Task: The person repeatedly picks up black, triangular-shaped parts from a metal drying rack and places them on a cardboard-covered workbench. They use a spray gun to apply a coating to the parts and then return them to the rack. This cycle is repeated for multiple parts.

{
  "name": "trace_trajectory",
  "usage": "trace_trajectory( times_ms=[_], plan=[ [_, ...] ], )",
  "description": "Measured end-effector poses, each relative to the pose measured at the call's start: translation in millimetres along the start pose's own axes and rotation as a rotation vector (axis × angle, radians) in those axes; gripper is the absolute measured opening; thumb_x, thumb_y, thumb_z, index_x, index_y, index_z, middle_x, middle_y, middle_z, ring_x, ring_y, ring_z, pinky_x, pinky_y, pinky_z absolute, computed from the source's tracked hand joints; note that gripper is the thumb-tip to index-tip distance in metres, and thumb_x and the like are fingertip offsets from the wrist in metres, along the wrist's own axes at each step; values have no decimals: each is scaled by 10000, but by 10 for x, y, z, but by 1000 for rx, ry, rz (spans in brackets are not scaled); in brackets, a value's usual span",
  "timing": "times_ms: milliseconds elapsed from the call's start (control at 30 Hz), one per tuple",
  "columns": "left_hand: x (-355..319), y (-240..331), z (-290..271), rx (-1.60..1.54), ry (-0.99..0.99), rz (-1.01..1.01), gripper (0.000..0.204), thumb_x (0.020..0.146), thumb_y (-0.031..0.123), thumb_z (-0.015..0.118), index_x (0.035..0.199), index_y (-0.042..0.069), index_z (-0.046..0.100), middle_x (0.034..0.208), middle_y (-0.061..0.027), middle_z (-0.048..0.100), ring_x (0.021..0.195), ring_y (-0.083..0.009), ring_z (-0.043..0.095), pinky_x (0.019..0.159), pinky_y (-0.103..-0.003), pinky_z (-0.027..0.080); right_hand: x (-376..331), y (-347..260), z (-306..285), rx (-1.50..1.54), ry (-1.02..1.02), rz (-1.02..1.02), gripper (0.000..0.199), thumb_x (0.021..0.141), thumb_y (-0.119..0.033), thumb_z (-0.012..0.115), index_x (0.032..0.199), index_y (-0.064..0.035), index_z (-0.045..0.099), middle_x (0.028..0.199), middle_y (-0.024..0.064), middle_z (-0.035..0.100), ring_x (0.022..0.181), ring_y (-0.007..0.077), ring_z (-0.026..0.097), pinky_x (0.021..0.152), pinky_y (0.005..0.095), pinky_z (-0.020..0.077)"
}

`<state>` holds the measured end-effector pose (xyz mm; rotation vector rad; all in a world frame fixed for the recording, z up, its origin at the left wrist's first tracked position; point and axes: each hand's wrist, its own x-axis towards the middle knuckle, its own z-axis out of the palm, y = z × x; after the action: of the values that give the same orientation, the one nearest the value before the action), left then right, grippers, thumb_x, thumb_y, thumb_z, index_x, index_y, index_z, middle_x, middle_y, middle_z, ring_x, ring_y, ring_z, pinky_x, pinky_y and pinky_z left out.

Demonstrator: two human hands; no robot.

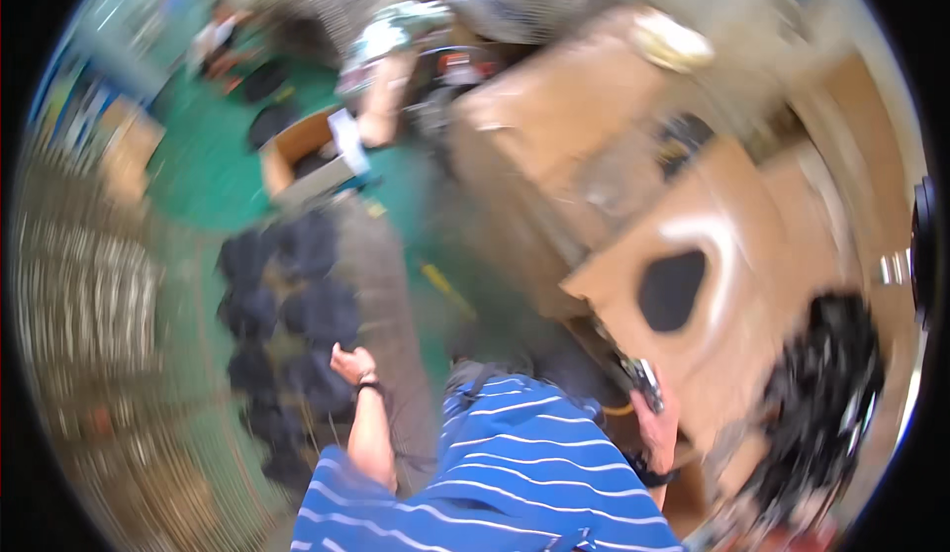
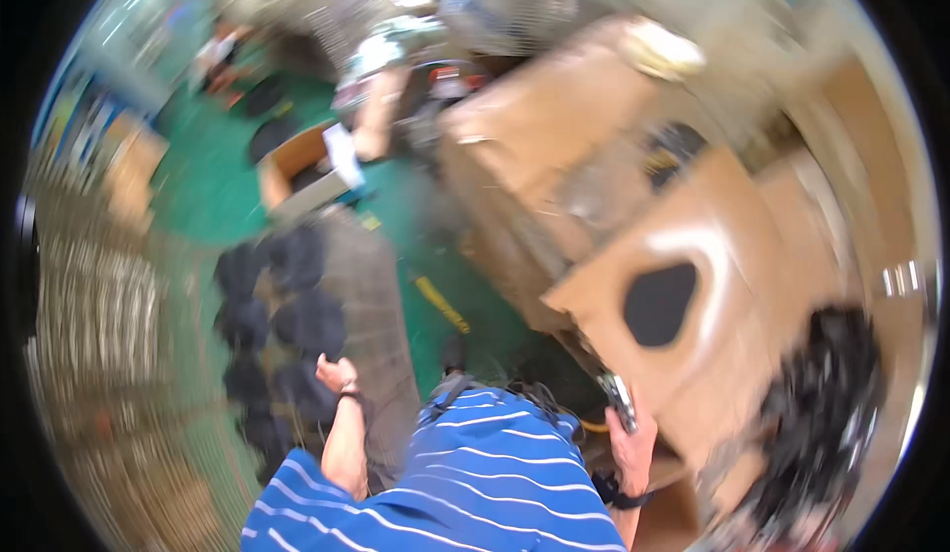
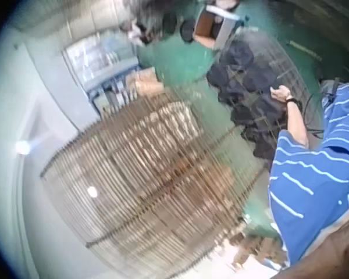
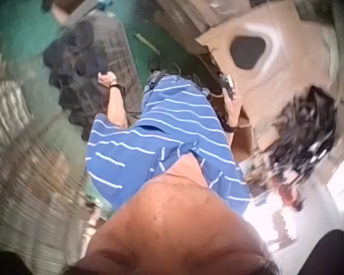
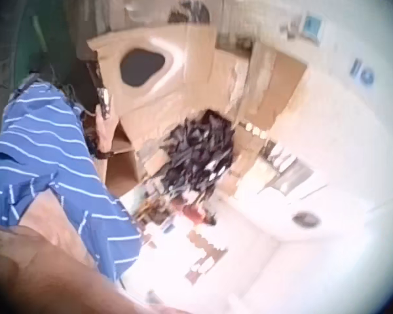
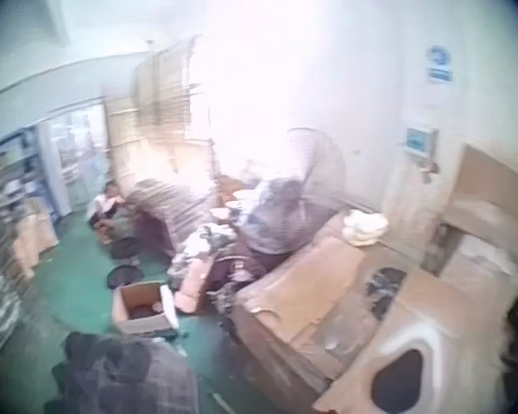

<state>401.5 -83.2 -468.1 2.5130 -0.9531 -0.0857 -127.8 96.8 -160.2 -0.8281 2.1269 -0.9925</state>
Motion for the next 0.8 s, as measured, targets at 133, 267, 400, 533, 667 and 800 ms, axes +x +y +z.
trace_trajectory(
  times_ms=[133,267,400,533,667,800],
  plan=[
    [151,430,942,-588,-841,49,431,861,81,621,1283,27,544,927,-90,670,709,-171,648,596,-315,543,-75,-317,-486,-95,212,11,473,842,-107,699,1282,20,584,789,144,590,657,173,539,653,293,476],
    [-394,1601,1160,-181,-1576,21,379,931,129,606,1293,47,530,886,-91,678,695,-192,673,540,-329,557,-326,-266,-816,-75,472,-13,441,854,-61,689,1270,39,583,913,212,669,775,243,669,739,318,518],
    [-657,2027,1374,18,-1617,369,408,892,122,641,1275,4,565,963,-116,678,752,-212,679,600,-349,573,-525,-479,-935,-45,566,6,437,856,-21,683,1279,29,587,1007,207,687,811,278,686,732,323,520],
    [-956,2249,1365,61,-1658,394,402,887,118,638,1270,12,575,1001,-122,680,810,-220,688,627,-359,576,-824,-439,-990,-126,579,36,477,815,-2,701,1279,25,593,999,210,686,819,325,681,739,341,522],
    [-1069,2283,1398,118,-1679,411,378,900,118,640,1258,12,582,987,-118,684,805,-218,684,625,-358,576,-968,-363,-878,-22,459,52,507,780,-1,728,1271,18,602,1025,216,685,858,340,682,771,344,526],
    [-840,1964,1714,104,-1817,264,323,910,114,634,1214,9,608,961,-123,686,805,-256,681,622,-420,577,-808,-358,-798,62,460,-34,486,794,-19,714,1268,17,611,985,189,688,778,289,651,725,318,504]
  ],
)
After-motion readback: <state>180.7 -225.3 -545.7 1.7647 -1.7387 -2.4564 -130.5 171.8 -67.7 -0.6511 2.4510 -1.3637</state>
